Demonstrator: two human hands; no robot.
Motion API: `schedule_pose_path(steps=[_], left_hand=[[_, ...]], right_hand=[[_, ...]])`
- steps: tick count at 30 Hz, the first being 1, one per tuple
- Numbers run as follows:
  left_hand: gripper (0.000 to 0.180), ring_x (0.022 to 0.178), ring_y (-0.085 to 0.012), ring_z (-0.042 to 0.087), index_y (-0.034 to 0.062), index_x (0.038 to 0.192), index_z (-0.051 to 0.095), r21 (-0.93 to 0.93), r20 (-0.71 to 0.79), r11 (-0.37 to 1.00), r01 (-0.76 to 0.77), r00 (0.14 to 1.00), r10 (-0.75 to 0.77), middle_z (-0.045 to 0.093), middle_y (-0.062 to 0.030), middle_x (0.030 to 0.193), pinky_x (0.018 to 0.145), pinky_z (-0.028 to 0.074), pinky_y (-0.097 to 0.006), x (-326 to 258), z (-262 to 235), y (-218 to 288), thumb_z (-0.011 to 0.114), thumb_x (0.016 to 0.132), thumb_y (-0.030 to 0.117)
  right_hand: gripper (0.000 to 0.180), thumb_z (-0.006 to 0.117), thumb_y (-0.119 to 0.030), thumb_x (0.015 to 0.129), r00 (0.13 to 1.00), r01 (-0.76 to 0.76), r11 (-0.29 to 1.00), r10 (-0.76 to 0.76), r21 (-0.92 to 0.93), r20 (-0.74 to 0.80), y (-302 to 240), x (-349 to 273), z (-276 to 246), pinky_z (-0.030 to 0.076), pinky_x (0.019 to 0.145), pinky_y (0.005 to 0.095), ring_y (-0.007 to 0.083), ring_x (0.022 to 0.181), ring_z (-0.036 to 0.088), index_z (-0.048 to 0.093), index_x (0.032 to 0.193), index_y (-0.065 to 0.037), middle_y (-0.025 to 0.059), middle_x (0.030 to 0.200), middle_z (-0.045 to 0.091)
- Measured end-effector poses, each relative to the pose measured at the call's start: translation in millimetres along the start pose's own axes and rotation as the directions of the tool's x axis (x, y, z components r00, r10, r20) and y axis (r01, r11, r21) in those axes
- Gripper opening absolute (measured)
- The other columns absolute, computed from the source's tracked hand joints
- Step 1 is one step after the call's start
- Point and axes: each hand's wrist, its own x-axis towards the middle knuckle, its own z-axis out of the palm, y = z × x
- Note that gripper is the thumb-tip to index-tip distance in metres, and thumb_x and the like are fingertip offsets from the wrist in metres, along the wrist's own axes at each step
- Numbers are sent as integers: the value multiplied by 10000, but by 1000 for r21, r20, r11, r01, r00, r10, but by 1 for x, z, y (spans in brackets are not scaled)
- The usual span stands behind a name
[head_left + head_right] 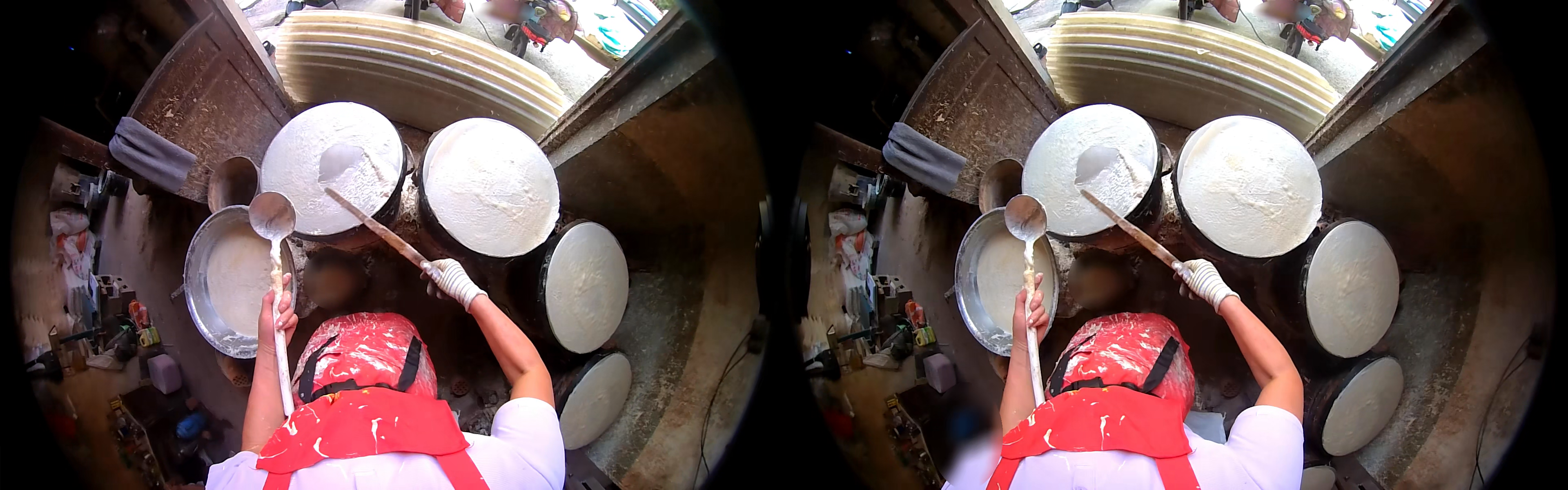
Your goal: The person spreads white liquid batter onto heated circular plates using a ladle and a flat wooden stick, then peels off the cooked thin sheets and stacks them.
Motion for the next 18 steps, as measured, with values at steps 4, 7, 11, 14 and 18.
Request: schedule_pose_path(steps=[4,7,11,14,18], left_hand=[[424,359,-34,352,56,1337,317,5,-31,1000,28,999,-28,379,9,656,343,300,-165,4,4,0,367,973,267],[428,356,-33,351,57,1340,311,16,-27,999,42,999,-42,384,11,657,343,298,-163,2,-6,9,365,973,270],[433,354,-31,349,58,1345,303,30,-21,998,53,998,-53,384,10,655,341,298,-164,-3,-14,21,361,974,273],[415,345,-36,347,44,1321,333,-3,-18,999,47,999,-47,394,6,647,331,299,-166,-6,-21,34,356,972,268],[428,341,-37,342,43,1336,309,-6,-12,1000,7,1000,-7,380,6,640,323,297,-170,-17,-39,52,352,974,267]], right_hand=[[435,488,-427,911,970,59,979,-9,197,-244,-2,34,-37,357,364,265,112,358,455,605,765,-34,65,502,563],[448,491,-441,907,995,36,995,-27,93,-95,-13,16,-3,363,369,267,106,363,459,624,783,-32,51,502,568],[446,466,-430,917,983,-38,997,50,72,-175,-10,8,-1,359,365,265,114,357,460,621,777,-36,58,514,581],[435,459,-421,919,976,-36,993,59,114,-209,-11,35,-18,336,342,277,126,333,436,601,773,-37,72,512,580],[449,449,-418,927,965,-18,971,79,239,-251,-48,61,-20,308,329,265,128,310,398,597,814,-9,91,517,578]])
